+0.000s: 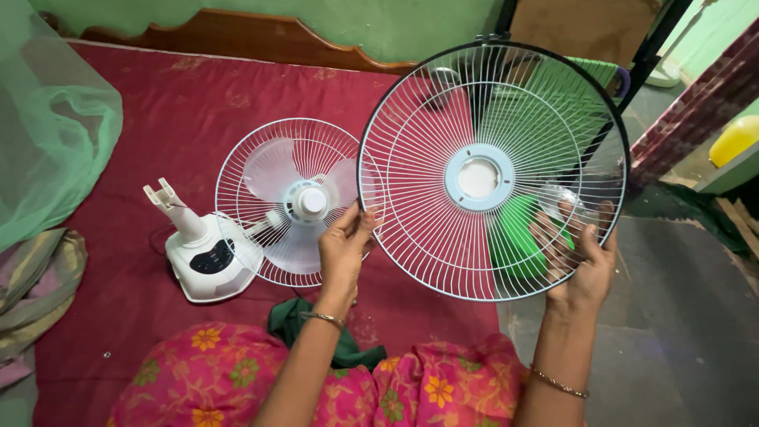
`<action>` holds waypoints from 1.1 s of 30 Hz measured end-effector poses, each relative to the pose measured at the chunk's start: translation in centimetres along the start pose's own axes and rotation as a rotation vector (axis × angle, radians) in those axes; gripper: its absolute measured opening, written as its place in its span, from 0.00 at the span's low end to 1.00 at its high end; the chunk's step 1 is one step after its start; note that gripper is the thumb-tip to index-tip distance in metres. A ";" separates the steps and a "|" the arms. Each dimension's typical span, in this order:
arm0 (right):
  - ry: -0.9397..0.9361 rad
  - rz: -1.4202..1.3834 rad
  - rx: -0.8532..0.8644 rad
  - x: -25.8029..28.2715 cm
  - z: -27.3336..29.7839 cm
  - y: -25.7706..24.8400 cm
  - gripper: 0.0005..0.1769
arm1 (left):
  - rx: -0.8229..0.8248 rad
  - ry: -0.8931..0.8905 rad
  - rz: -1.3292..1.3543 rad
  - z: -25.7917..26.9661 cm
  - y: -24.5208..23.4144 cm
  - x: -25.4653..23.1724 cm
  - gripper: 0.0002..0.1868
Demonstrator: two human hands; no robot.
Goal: The person assembles a table fan by screwing the central hub onto the fan blades, then attaching the front and rear wire cages. They use a screwdriver to secure the rear cage to the fan base.
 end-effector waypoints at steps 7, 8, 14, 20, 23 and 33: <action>-0.023 -0.010 0.009 0.1 0.5 0.6 0.28 | -0.067 0.180 -0.093 0.3 0.3 -1.0 0.24; -0.022 -0.005 0.015 0.0 0.4 0.8 0.28 | -0.080 0.221 -0.139 0.1 0.1 -1.5 0.24; -0.020 0.036 0.055 -0.6 0.7 1.8 0.28 | -0.157 0.279 -0.271 -1.7 -1.5 -3.0 0.22; 0.038 0.078 0.067 -1.2 0.8 2.4 0.25 | -0.186 0.368 -0.301 -4.2 -2.8 -4.1 0.20; 0.063 0.075 0.090 -1.6 0.8 2.6 0.24 | -0.204 0.368 -0.356 -4.9 -3.2 -5.2 0.19; 0.082 0.114 0.139 -2.5 0.8 2.9 0.26 | -0.153 0.372 -0.345 -6.4 -3.5 -8.6 0.16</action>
Point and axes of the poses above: each hand's wrist, its own z-axis away from the middle knuckle, its own y-axis out of the palm, x = y × z, the point moved 3 cm from there along -z, towards the middle knuckle, and after that the axes turned 2 degrees about x, right-handed, at the moved point
